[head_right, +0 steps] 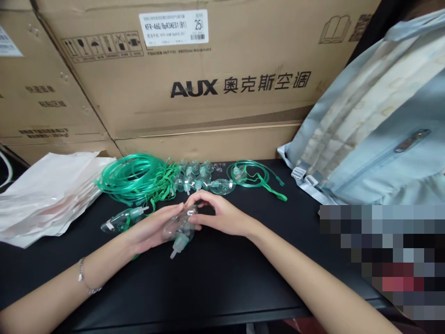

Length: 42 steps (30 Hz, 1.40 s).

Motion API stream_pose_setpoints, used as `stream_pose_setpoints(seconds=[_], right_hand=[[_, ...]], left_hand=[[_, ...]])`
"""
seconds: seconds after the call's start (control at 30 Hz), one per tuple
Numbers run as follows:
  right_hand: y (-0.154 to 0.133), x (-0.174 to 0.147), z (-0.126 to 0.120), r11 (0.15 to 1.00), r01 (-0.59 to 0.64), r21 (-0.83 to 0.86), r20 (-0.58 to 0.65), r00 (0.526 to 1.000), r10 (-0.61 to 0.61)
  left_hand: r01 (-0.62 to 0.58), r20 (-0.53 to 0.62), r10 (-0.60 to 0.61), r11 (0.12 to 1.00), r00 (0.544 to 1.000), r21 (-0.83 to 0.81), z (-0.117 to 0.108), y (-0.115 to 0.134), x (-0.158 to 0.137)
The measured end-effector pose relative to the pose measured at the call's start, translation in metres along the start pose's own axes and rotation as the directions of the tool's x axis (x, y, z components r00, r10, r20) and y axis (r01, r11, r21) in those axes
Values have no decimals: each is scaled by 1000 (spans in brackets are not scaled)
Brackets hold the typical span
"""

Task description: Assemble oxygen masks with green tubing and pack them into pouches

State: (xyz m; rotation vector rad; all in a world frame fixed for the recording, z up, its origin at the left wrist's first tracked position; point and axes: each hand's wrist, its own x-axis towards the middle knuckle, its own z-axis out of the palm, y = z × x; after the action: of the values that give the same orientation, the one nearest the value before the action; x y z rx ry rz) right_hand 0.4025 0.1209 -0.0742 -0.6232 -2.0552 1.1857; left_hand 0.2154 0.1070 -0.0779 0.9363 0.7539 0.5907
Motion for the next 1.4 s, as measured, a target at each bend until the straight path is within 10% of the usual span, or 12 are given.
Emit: stream_pose_setpoints(seconds=[0.13, 0.27, 0.43, 0.77, 1.4], right_hand=[[-1, 1, 4, 993, -97, 69, -166, 980, 108], [1, 2, 8, 971, -157, 181, -283, 937, 204], [1, 0, 9, 957, -173, 231, -160, 964, 213], [1, 0, 8, 931, -250, 267, -31, 963, 267], [-3, -1, 25, 866, -364, 341, -179, 880, 440]], left_hand=[[-171, -198, 254, 916, 947, 362, 7, -5, -4], [-283, -164, 606, 573, 779, 769, 11, -13, -6], [-285, -92, 579, 527, 810, 800, 6, -15, -5], [-319, -295, 516, 793, 804, 519, 4, -11, -2], [-240, -54, 528, 473, 848, 847, 5, -19, -7]])
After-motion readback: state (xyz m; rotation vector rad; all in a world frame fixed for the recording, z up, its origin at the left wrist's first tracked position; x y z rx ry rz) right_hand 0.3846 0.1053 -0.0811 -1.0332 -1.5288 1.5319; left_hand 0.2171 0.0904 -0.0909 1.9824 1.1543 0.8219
